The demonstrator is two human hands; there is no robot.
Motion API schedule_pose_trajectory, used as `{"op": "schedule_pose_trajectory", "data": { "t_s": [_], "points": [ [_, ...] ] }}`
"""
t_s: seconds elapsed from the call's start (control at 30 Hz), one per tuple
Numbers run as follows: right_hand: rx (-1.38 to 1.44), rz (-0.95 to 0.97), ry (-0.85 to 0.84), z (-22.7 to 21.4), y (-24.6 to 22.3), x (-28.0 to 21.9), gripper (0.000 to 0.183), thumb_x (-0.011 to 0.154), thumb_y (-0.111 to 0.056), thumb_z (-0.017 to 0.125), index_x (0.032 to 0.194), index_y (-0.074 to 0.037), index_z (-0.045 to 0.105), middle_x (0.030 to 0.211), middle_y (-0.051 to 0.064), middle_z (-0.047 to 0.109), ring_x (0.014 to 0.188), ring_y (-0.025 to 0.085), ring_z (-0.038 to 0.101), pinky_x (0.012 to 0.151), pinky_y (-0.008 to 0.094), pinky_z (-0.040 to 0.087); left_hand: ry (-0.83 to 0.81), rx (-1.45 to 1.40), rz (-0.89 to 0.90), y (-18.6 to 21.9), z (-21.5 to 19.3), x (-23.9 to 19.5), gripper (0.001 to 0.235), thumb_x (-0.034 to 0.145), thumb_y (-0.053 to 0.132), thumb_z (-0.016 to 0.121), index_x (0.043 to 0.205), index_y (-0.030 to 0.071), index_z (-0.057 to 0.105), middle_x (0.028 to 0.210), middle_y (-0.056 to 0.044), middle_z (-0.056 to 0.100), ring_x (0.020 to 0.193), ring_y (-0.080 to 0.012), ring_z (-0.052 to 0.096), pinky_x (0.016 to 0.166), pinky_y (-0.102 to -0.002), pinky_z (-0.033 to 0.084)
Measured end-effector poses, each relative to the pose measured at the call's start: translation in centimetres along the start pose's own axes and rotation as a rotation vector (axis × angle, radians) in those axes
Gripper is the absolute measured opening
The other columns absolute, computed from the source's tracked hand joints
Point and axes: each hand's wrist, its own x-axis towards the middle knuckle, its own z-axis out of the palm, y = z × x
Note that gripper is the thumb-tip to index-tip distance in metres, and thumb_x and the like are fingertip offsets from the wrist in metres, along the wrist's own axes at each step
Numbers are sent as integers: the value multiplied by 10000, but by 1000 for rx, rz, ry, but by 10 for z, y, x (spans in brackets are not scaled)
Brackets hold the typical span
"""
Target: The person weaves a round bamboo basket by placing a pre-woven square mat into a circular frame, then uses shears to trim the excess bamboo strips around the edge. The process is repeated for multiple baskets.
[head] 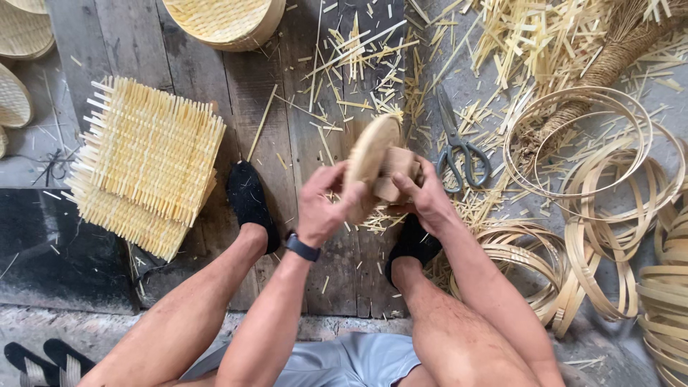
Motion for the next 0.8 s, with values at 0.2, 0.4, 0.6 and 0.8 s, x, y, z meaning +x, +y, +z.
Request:
{"op": "schedule_pose_trajectory", "data": {
  "t_s": [0.2,0.4,0.6,0.8],
  "points": [
    [391,19,-151,18,-4,-5,633,856,-512,681,1324,-98,585,1185,85,666,1096,242,670,903,497,587,8,-43,386,35,36,1,634,1099,546,507,1429,9,574,1360,-201,638,1282,-308,616,1105,-418,491],
    [467,-106,-206,12,14,8,599,967,-523,644,1346,-61,592,1147,96,662,1028,245,639,851,471,526,71,113,385,9,39,26,646,1100,582,441,1378,29,626,1236,-186,730,1138,-293,731,970,-396,604],
    [519,-116,-241,-27,34,4,665,899,-488,579,1403,-59,524,1281,97,663,1210,244,621,1064,472,482,167,-123,50,-37,2,74,808,939,734,463,1277,39,697,974,-131,765,866,-180,738,685,-368,637],
    [574,-156,-342,-51,50,-2,666,986,-451,591,1469,-1,500,1338,122,636,1286,276,577,1152,484,408,399,-112,-362,-81,-96,91,900,1069,710,479,848,-162,488,646,-66,489,576,-193,487,504,-354,446]
  ]
}}
